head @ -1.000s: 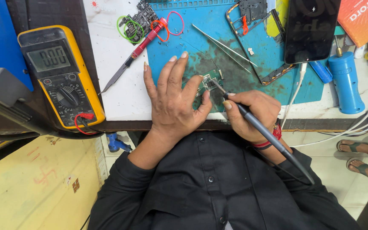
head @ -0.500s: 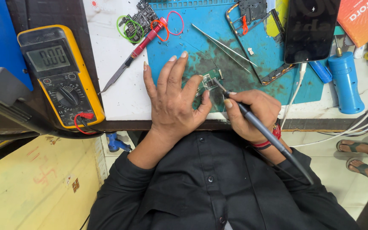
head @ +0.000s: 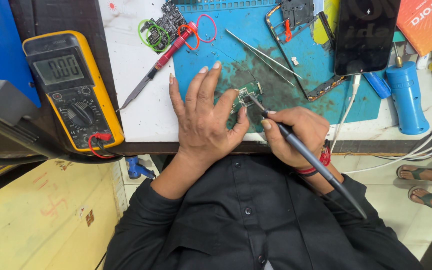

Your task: The person uses a soldering iron and tweezers to work on a small green circuit board placed on a blue mat. They apply solder to specific points on the board while stabilizing it with their other hand.

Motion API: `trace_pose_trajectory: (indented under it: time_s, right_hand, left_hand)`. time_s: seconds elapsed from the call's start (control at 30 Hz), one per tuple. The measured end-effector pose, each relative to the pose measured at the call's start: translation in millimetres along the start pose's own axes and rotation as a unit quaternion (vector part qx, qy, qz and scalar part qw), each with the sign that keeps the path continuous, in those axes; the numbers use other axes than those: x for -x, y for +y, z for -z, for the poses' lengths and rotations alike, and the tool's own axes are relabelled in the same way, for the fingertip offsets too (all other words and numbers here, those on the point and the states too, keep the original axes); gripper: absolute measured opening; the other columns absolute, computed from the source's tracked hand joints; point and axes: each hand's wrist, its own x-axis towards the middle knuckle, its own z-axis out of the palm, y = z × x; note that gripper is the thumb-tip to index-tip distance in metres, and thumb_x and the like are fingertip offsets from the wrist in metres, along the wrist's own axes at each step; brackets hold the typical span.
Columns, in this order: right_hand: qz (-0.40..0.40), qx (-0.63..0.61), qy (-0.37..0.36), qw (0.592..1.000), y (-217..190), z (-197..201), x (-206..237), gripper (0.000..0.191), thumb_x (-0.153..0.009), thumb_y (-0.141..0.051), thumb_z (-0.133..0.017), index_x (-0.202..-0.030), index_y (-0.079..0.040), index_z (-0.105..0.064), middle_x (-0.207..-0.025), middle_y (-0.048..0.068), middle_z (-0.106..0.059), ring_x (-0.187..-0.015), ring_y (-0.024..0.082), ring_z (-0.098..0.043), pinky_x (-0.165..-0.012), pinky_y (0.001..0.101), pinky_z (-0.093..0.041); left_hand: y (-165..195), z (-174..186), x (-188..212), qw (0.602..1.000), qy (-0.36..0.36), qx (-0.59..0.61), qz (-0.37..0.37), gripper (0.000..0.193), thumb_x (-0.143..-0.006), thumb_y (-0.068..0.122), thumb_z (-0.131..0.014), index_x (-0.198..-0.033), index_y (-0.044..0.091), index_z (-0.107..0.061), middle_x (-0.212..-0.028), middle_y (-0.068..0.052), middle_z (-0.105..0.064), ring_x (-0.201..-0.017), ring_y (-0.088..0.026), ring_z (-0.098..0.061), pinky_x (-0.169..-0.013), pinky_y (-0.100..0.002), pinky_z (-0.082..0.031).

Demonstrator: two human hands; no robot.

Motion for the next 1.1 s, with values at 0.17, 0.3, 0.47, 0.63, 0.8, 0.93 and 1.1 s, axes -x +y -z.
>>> trace_pose_trajectory:
  time_s: [0.17,0.3,0.47,0.63,0.8,0.93,1.1]
  right_hand:
    - [-0.001,-0.006,-0.004,1.000,0.0,0.1,-1.1,0.017,-0.092,-0.004,-0.081,-0.101,0.000,-0.067,-0.087,0.013,-0.072,-0.072,0.025,-0.071,-0.065,0.0325,-0.053]
    - [0.002,-0.001,-0.003,1.000,-0.4,0.2,-1.0,0.017,-0.093,-0.005,-0.081,-0.101,-0.001,-0.066,-0.088,0.013,-0.073,-0.074,0.025,-0.072,-0.063,0.0310,-0.054]
    - [0.006,0.007,-0.005,1.000,-0.4,0.5,-0.2,0.017,-0.094,-0.005,-0.081,-0.100,-0.001,-0.066,-0.087,0.013,-0.073,-0.073,0.025,-0.072,-0.066,0.0328,-0.054]
    - [0.001,0.004,-0.001,1.000,0.3,0.2,1.0,0.015,-0.093,-0.004,-0.080,-0.100,-0.001,-0.067,-0.086,0.013,-0.072,-0.072,0.025,-0.071,-0.065,0.0327,-0.053]
    - [-0.006,0.005,0.008,1.000,1.3,-0.1,2.1,0.015,-0.095,-0.004,-0.079,-0.100,0.000,-0.066,-0.088,0.013,-0.073,-0.073,0.024,-0.072,-0.065,0.0320,-0.053]
    - [-0.015,0.013,0.016,1.000,1.5,-0.9,3.1,0.014,-0.095,-0.004,-0.079,-0.098,-0.001,-0.066,-0.085,0.013,-0.072,-0.070,0.024,-0.070,-0.064,0.0324,-0.052]
    - [-0.005,0.014,0.014,1.000,1.7,-0.3,3.8,0.014,-0.097,-0.005,-0.078,-0.100,-0.001,-0.065,-0.088,0.013,-0.073,-0.074,0.025,-0.072,-0.063,0.0310,-0.053]
  left_hand:
    - [-0.3,0.1,-0.3,1.000,-0.003,-0.002,0.000,0.030,-0.093,0.034,-0.076,-0.112,0.011,-0.073,-0.152,-0.017,-0.051,-0.145,-0.031,-0.042,-0.127,-0.063,-0.012]
    - [-0.2,0.5,-0.2,1.000,-0.002,-0.002,0.001,0.030,-0.093,0.034,-0.076,-0.113,0.011,-0.073,-0.152,-0.017,-0.051,-0.145,-0.031,-0.042,-0.127,-0.063,-0.012]
    - [-0.5,0.7,-0.7,1.000,-0.001,-0.002,0.000,0.030,-0.093,0.034,-0.076,-0.113,0.011,-0.073,-0.152,-0.017,-0.051,-0.145,-0.032,-0.042,-0.127,-0.063,-0.013]
    - [-0.3,0.4,-0.2,1.000,0.001,-0.001,0.000,0.030,-0.093,0.034,-0.076,-0.112,0.011,-0.073,-0.151,-0.017,-0.051,-0.145,-0.032,-0.042,-0.127,-0.063,-0.013]
    - [-0.3,0.4,-0.3,1.000,0.002,-0.005,-0.003,0.030,-0.093,0.034,-0.076,-0.112,0.011,-0.073,-0.152,-0.018,-0.051,-0.145,-0.032,-0.042,-0.127,-0.063,-0.012]
    - [-0.1,0.9,0.1,1.000,-0.002,0.000,0.001,0.030,-0.093,0.034,-0.076,-0.112,0.011,-0.073,-0.152,-0.017,-0.051,-0.145,-0.032,-0.041,-0.127,-0.063,-0.012]
    - [-0.1,0.1,-0.2,1.000,-0.001,-0.005,0.000,0.030,-0.093,0.034,-0.076,-0.113,0.011,-0.073,-0.152,-0.017,-0.050,-0.145,-0.031,-0.041,-0.127,-0.063,-0.012]
